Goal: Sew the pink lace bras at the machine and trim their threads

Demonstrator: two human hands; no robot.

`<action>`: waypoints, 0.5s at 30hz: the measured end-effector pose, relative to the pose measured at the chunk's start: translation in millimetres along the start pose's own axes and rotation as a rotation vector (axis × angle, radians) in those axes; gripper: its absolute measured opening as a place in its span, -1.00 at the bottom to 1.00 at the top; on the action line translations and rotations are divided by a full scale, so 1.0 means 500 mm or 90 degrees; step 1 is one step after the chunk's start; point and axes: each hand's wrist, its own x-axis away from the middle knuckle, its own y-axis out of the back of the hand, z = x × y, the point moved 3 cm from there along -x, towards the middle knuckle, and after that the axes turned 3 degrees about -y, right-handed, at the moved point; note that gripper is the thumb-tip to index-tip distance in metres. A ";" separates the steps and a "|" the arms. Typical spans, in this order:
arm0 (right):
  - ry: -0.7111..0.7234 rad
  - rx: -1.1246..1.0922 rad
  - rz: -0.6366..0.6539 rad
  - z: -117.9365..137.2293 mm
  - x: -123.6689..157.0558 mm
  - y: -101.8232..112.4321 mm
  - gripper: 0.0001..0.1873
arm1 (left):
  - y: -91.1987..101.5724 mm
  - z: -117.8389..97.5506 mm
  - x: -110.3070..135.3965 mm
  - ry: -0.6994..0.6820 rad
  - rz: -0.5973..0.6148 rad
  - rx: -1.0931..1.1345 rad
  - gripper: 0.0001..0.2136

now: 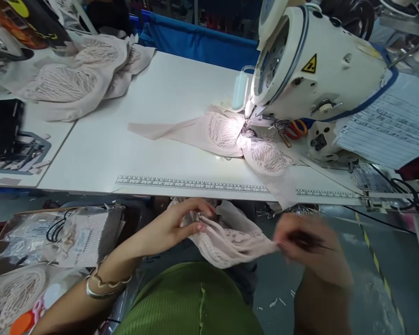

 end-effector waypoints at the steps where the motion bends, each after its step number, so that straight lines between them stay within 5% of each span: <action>1: -0.024 0.055 0.016 0.006 -0.014 -0.014 -0.88 | -0.014 -0.008 -0.010 -0.031 0.018 -0.036 -0.78; 4: -0.038 0.151 0.024 0.006 -0.043 -0.055 -0.89 | -0.067 -0.019 -0.038 -0.127 0.025 -0.078 -0.85; 7: -0.031 0.160 0.014 -0.005 -0.047 -0.079 -0.91 | -0.100 -0.014 -0.056 -0.179 -0.056 -0.083 -0.85; 15: -0.071 0.150 -0.044 -0.015 -0.042 -0.070 -0.90 | -0.103 -0.005 -0.065 -0.198 -0.144 -0.159 -0.85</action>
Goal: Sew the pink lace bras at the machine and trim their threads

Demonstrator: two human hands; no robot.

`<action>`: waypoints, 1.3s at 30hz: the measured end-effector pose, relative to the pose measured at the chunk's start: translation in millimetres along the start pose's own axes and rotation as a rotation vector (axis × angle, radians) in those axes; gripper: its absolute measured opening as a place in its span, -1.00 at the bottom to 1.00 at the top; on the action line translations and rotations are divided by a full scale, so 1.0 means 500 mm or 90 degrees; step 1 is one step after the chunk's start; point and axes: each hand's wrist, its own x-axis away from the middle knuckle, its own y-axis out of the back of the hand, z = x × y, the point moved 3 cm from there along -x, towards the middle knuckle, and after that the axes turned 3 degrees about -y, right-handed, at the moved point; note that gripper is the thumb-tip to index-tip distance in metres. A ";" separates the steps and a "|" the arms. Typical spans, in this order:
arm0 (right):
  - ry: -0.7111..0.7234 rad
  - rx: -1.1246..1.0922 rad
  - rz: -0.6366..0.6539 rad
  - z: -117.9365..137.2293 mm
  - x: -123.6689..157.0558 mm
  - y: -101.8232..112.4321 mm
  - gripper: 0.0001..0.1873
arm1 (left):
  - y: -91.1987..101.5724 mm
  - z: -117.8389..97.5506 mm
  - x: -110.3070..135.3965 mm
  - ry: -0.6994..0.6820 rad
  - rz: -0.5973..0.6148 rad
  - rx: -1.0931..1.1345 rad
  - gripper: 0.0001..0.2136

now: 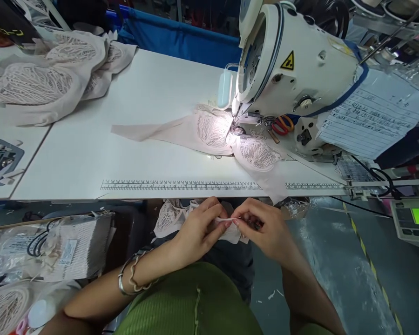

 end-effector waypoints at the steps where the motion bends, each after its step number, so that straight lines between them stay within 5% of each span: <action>1: 0.001 0.001 0.000 0.000 -0.001 -0.001 -0.90 | 0.000 0.002 -0.001 0.014 -0.007 0.006 -0.87; 7: -0.023 -0.060 -0.015 -0.011 -0.005 -0.008 -0.88 | 0.004 0.018 -0.010 0.147 -0.031 0.093 -0.85; 13: -0.055 -0.190 -0.116 -0.057 0.003 -0.010 -0.54 | 0.013 0.025 -0.019 0.271 -0.030 0.214 -0.80; 16: -0.055 -0.183 -0.080 -0.069 0.003 -0.023 -0.37 | 0.014 0.025 -0.020 0.286 -0.026 0.243 -0.79; 24: -0.101 -0.268 0.002 -0.069 -0.006 -0.048 -0.71 | 0.014 0.023 -0.022 0.285 -0.011 0.263 -0.79; 33: -0.023 -0.113 -0.163 -0.039 0.009 -0.059 -0.85 | 0.015 0.034 -0.008 0.355 -0.084 0.272 -0.68; 39: 0.013 -0.057 -0.212 -0.037 0.018 -0.078 -0.94 | 0.020 0.030 -0.004 0.304 -0.166 0.194 -0.76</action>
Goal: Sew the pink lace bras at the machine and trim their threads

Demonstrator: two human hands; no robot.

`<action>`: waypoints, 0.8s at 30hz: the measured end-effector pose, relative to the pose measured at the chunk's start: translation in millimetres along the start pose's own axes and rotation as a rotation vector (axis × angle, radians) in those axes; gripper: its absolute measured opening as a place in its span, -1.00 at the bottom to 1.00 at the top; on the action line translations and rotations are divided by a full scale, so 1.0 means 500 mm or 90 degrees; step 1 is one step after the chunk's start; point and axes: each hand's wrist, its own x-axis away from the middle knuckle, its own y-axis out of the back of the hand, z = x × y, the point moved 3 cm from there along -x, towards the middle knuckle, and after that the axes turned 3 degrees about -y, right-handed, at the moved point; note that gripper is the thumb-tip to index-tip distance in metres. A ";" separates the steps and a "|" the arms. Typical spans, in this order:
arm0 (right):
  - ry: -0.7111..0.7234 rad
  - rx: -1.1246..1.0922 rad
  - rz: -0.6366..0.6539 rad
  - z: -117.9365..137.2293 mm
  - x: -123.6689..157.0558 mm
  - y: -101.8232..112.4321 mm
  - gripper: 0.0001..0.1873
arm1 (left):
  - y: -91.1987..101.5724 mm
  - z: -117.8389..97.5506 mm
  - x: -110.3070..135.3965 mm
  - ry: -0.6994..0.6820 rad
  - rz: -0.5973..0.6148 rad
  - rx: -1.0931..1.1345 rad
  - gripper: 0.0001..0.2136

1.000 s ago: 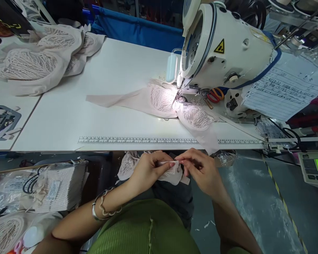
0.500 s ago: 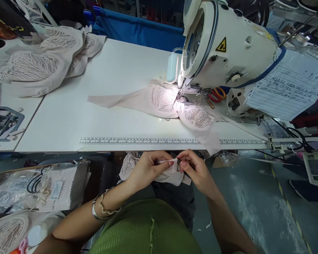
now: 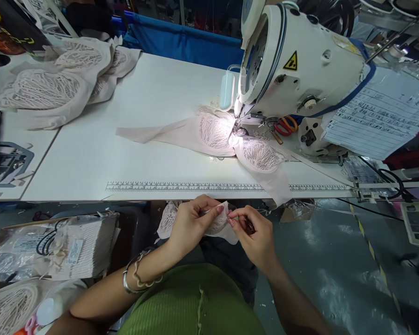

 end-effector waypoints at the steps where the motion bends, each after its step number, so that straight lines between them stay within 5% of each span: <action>1: 0.002 0.006 -0.003 -0.001 0.001 -0.002 -0.94 | 0.000 -0.001 0.001 -0.013 -0.009 -0.010 -0.78; 14: 0.098 0.105 -0.138 -0.004 0.020 -0.018 -0.89 | 0.001 -0.003 0.005 -0.073 -0.044 -0.050 -0.81; 24: 0.050 0.007 -0.073 -0.007 0.012 -0.029 -0.88 | -0.003 0.002 0.004 -0.048 -0.036 -0.033 -0.82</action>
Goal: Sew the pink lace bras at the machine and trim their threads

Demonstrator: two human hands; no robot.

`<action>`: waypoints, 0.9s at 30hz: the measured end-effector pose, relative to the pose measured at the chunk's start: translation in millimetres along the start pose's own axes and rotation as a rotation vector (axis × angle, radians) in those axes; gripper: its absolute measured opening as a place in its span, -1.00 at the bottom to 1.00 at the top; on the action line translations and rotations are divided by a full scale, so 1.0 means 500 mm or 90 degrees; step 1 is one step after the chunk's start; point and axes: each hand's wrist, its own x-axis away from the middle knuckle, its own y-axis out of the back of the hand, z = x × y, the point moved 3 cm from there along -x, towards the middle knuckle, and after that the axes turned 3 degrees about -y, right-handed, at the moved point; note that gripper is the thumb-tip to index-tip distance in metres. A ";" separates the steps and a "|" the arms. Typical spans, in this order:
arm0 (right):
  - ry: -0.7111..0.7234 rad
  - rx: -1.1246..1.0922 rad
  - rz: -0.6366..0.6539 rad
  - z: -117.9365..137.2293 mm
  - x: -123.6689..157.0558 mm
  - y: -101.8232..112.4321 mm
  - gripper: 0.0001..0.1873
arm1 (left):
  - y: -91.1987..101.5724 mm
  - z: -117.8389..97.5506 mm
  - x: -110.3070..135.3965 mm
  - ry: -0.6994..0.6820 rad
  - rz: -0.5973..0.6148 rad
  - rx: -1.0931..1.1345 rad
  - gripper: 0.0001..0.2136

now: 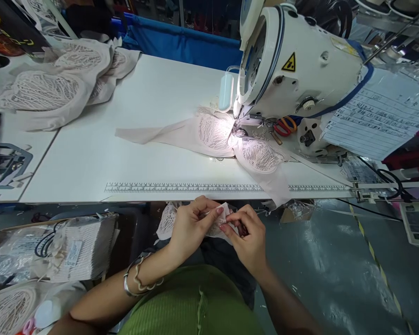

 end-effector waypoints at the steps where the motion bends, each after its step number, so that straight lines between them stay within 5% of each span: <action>1: 0.000 -0.001 -0.013 0.005 -0.002 -0.001 -0.89 | -0.002 0.001 0.000 0.003 0.002 0.000 -0.81; 16: -0.072 -0.052 -0.085 0.007 -0.020 -0.006 -0.88 | -0.003 0.012 0.000 0.119 0.041 0.074 -0.79; 27: -0.114 -0.082 -0.078 0.002 -0.022 -0.034 -0.88 | 0.025 0.011 0.001 0.005 0.069 -0.155 -0.78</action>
